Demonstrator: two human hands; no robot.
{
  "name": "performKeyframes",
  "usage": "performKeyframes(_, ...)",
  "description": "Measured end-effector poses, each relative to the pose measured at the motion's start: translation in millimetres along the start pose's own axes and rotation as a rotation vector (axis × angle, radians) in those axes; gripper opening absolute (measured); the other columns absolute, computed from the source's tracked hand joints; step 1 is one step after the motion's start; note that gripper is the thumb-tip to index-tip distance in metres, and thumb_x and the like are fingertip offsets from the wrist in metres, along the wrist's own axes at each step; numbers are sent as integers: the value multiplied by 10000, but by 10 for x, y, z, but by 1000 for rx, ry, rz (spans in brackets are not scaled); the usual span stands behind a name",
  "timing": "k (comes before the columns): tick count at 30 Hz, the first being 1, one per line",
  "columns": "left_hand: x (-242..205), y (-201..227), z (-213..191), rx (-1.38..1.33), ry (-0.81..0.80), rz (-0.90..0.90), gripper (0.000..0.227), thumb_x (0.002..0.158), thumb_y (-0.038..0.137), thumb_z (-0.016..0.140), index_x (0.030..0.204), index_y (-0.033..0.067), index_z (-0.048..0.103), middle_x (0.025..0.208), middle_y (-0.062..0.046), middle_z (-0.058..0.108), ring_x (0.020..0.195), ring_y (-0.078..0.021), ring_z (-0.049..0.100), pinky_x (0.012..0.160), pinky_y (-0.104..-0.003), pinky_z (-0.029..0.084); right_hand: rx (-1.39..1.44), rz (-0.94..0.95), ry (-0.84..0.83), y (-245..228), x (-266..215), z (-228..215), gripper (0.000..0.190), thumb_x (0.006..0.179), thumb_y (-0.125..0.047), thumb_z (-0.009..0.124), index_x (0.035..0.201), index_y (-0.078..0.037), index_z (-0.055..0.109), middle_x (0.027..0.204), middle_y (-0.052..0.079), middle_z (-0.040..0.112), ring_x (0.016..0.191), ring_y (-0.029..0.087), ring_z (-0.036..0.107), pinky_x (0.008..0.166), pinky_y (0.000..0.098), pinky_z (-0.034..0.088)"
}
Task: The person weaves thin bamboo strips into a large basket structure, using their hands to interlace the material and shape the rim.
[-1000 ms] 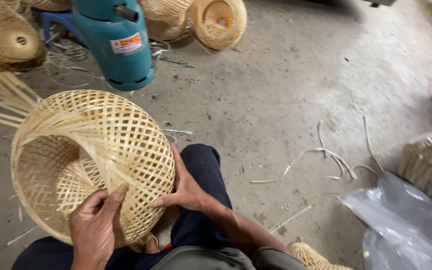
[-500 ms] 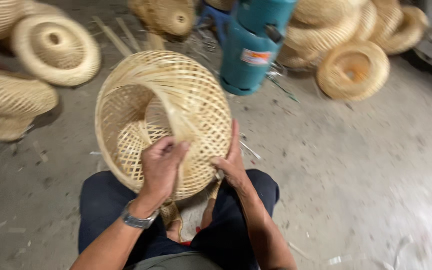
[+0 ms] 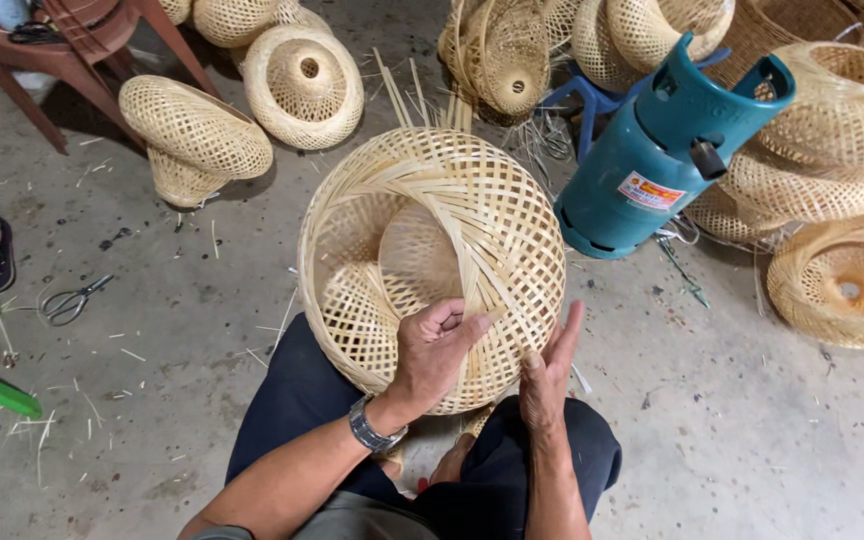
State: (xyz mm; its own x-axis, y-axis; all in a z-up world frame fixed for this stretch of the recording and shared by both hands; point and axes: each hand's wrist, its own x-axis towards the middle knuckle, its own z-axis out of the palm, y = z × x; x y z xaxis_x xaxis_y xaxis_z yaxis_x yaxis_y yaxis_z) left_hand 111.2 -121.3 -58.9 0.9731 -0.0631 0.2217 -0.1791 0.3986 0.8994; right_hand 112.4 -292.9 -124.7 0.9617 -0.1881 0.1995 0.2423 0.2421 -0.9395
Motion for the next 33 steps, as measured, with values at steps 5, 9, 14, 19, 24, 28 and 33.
performKeyframes(5, -17, 42, -93, -128, 68, -13, 230, 989, 93, 683, 1146, -76, 686, 998, -108, 780, 864, -74, 703, 769, -226, 593, -375, -148, -90, 52, -104, 20, 1461, 673, -706, 804, 1691, 11, 40, 1703, 226, 275, 1550, 293, 342, 1242, 383, 305)
performKeyframes(9, -102, 195, -188, -168, 52, -45, 253, 994, 92, 679, 1165, -95, 673, 1002, -136, 773, 856, -99, 707, 761, -247, 599, -309, -92, -109, -73, -187, 233, 1491, 611, -671, 853, 1662, -12, 26, 1619, 231, 351, 1449, 307, 431, 1172, 396, 377)
performKeyframes(14, -201, 443, -193, -312, -58, -58, 259, 1005, 130, 615, 1210, -29, 619, 1102, -83, 740, 951, -79, 701, 840, -240, 607, -175, -57, -97, -319, -288, 441, 1465, 613, -627, 876, 1661, -30, 44, 1593, 226, 383, 1415, 302, 467, 1141, 397, 413)
performKeyframes(19, -312, 552, -267, -225, -51, -5, 247, 1030, 113, 633, 1184, -79, 658, 1038, -117, 753, 889, -115, 696, 780, -273, 610, -102, -3, -124, -222, -423, 521, 1456, 604, -662, 866, 1659, -2, 109, 1595, 247, 383, 1426, 324, 456, 1148, 422, 410)
performKeyframes(24, -372, 666, -403, -218, 29, -61, 291, 999, 133, 653, 1213, -62, 668, 1073, -105, 759, 934, -97, 703, 824, -250, 615, -511, -142, -158, -207, -571, 570, 1473, 628, -704, 805, 1676, 9, 53, 1697, 244, 238, 1561, 332, 292, 1249, 423, 253)
performKeyframes(28, -338, 567, -564, -47, 35, -178, 356, 1039, 188, 668, 1219, -119, 657, 1011, -123, 707, 850, -127, 584, 706, -291, 508, -523, -91, -137, -302, -595, 650, 1437, 638, -665, 829, 1661, 17, 86, 1694, 240, 281, 1560, 339, 328, 1272, 416, 274)
performKeyframes(33, -270, 536, -718, -541, -155, -173, 552, 1068, 404, 497, 1408, -31, 490, 1250, -158, 680, 1044, -197, 695, 936, -352, 600, -312, 0, -119, -394, -546, 822, 1413, 636, -572, 860, 1682, -10, 94, 1643, 229, 396, 1510, 324, 440, 1262, 404, 348)
